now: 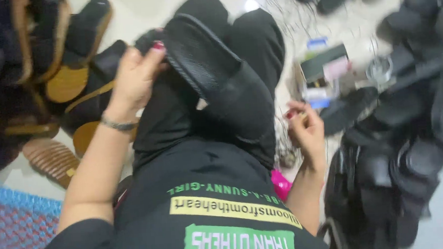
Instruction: Hand-stitching the upper strap of a black sandal to its sole using a needle and thread.
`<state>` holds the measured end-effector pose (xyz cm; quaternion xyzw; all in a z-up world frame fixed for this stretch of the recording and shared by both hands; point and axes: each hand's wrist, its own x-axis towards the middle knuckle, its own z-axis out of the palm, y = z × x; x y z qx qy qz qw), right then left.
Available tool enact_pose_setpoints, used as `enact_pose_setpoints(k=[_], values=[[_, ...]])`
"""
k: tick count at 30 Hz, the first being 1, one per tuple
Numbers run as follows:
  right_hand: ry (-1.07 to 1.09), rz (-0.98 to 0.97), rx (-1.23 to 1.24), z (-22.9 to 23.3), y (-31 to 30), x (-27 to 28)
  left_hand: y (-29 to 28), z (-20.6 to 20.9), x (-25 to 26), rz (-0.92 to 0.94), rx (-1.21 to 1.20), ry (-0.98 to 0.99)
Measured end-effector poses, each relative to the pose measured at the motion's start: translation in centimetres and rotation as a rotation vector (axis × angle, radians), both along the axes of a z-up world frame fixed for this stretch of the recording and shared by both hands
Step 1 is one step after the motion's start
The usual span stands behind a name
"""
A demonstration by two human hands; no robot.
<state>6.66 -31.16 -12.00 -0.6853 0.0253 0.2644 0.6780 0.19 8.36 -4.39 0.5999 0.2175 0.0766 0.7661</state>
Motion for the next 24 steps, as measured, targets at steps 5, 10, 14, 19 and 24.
enact_pose_setpoints(k=[5, 10, 14, 19, 24], values=[[-0.162, 0.246, -0.982, -13.3, -12.5, -2.3, 4.2, -5.5, -1.2, -0.056, 0.376, 0.272], [0.435, 0.498, -1.274, -18.9, -14.8, -6.1, 2.9, -3.2, 1.4, -0.259, 0.265, 0.263], [0.443, 0.613, -1.359, -24.9, -15.3, -8.4, 2.1, -2.4, 2.3, -0.159, 0.202, 0.329], [0.469, 0.608, -1.244, -29.3, -16.1, -9.2, 3.6, -3.1, 1.5, 0.021, 0.291, 0.229], [-0.023, 0.259, -1.289, -30.7, -15.9, -6.9, 0.7, -0.7, 2.7, -0.053, 0.27, 0.226]])
